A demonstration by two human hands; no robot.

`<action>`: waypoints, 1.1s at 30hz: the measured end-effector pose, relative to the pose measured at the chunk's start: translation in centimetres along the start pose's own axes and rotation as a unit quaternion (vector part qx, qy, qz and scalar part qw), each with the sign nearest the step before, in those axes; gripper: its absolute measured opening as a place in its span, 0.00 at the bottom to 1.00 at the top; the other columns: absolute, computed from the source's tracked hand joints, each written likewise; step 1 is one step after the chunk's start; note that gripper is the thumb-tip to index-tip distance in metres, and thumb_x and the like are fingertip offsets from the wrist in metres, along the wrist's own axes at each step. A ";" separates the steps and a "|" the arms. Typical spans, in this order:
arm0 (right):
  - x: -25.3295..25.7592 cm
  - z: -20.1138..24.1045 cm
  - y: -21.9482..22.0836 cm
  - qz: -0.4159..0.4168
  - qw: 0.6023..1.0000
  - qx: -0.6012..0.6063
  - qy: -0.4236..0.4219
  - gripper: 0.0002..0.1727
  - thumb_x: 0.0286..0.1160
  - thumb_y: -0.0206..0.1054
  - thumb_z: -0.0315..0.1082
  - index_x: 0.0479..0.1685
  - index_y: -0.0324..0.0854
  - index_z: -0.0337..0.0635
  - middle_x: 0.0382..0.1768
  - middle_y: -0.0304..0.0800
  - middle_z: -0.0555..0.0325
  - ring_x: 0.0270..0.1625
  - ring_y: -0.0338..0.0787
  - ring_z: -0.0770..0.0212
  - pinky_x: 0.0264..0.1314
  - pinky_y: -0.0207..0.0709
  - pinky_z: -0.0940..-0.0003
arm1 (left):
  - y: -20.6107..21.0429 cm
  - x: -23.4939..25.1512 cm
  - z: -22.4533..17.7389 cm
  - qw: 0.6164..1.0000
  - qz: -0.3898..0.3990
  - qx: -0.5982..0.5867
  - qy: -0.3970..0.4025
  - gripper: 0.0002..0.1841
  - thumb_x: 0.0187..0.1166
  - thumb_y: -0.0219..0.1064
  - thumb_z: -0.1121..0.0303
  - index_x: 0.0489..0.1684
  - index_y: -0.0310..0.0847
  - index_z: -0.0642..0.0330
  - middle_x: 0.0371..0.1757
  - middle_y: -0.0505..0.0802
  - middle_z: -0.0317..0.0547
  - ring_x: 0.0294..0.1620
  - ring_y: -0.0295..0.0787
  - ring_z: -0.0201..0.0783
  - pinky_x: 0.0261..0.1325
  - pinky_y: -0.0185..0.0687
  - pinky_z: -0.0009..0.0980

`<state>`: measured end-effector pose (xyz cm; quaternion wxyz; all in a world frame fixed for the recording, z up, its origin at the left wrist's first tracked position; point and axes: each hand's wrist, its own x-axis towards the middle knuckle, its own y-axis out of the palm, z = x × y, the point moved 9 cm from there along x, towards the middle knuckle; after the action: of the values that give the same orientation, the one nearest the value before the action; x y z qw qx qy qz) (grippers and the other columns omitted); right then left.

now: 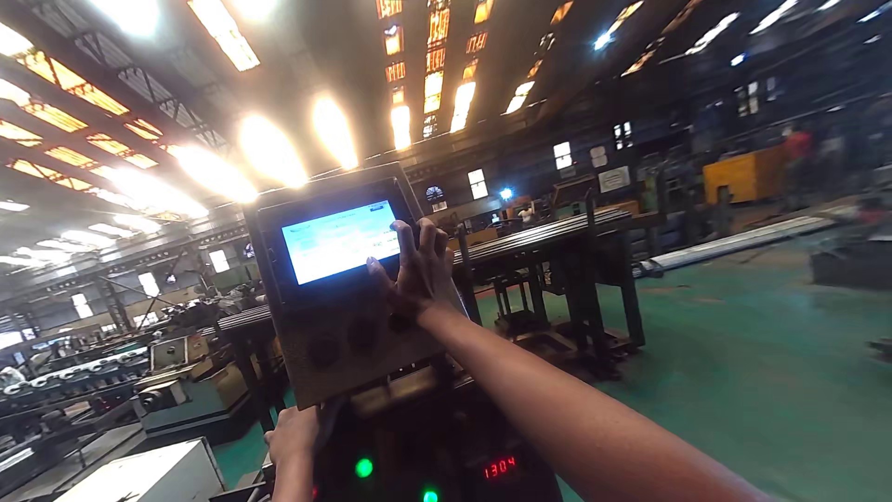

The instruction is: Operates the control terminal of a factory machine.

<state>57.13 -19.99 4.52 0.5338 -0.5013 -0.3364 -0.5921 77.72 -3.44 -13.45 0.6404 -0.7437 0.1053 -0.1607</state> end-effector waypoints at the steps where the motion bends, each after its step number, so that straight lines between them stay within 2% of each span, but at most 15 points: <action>1: 0.0 0.0 0.0 0.000 1.000 -0.002 0.000 0.41 0.72 0.60 0.66 0.80 0.74 0.49 0.78 0.69 0.34 0.78 0.70 0.35 0.64 0.68 0.40 | 0.0 0.0 0.0 1.000 -0.002 -0.004 -0.002 0.27 0.88 0.59 0.44 0.68 0.84 0.59 0.76 0.84 0.57 0.81 0.77 0.57 0.77 0.70 0.63; 7: 0.0 0.1 0.1 0.008 1.000 -0.003 0.002 0.40 0.72 0.59 0.66 0.80 0.74 0.51 0.79 0.68 0.35 0.79 0.69 0.36 0.65 0.67 0.40 | -0.3 -0.3 -0.1 1.000 -0.006 -0.005 0.003 0.30 0.87 0.57 0.41 0.67 0.84 0.58 0.76 0.85 0.57 0.81 0.77 0.56 0.75 0.71 0.63; 10: 0.1 0.1 0.2 0.015 1.000 -0.014 0.002 0.39 0.74 0.57 0.66 0.80 0.74 0.50 0.79 0.67 0.35 0.79 0.69 0.36 0.65 0.68 0.40 | -0.3 -0.5 -0.2 1.000 0.004 0.010 0.013 0.23 0.89 0.60 0.52 0.71 0.82 0.59 0.78 0.83 0.59 0.82 0.75 0.59 0.77 0.70 0.64; 14: 0.2 0.1 0.2 0.006 1.000 -0.024 0.002 0.39 0.74 0.57 0.68 0.76 0.79 0.50 0.78 0.69 0.35 0.78 0.71 0.36 0.64 0.70 0.41 | -0.2 -0.3 -0.1 1.000 0.003 -0.003 0.008 0.22 0.89 0.61 0.56 0.73 0.81 0.60 0.78 0.83 0.59 0.83 0.74 0.59 0.78 0.69 0.64; 21: 0.0 0.0 0.0 0.003 1.000 0.000 0.007 0.40 0.73 0.57 0.66 0.78 0.74 0.48 0.79 0.68 0.36 0.80 0.68 0.36 0.67 0.67 0.38 | -0.4 -0.7 -0.3 1.000 0.005 0.011 0.014 0.25 0.89 0.60 0.49 0.71 0.82 0.60 0.77 0.83 0.58 0.82 0.75 0.59 0.76 0.71 0.64; 27: -0.1 0.2 -0.1 -0.023 1.000 -0.004 -0.002 0.39 0.72 0.59 0.66 0.74 0.78 0.47 0.75 0.72 0.35 0.77 0.72 0.36 0.63 0.67 0.41 | -0.6 -0.3 -0.3 0.999 0.003 0.022 0.026 0.28 0.88 0.58 0.45 0.68 0.84 0.62 0.73 0.87 0.61 0.80 0.78 0.60 0.76 0.70 0.65; 33: 0.0 0.2 0.0 -0.016 1.000 -0.012 -0.007 0.38 0.73 0.59 0.66 0.75 0.77 0.48 0.75 0.72 0.35 0.78 0.71 0.36 0.67 0.67 0.41 | -0.6 -0.9 -0.3 1.000 0.001 -0.004 0.010 0.28 0.88 0.57 0.43 0.67 0.85 0.58 0.75 0.86 0.56 0.81 0.77 0.58 0.75 0.71 0.65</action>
<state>57.13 -19.77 4.56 0.5157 -0.5062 -0.3407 -0.6014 76.77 -3.25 -12.90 0.6367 -0.7442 0.1133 -0.1672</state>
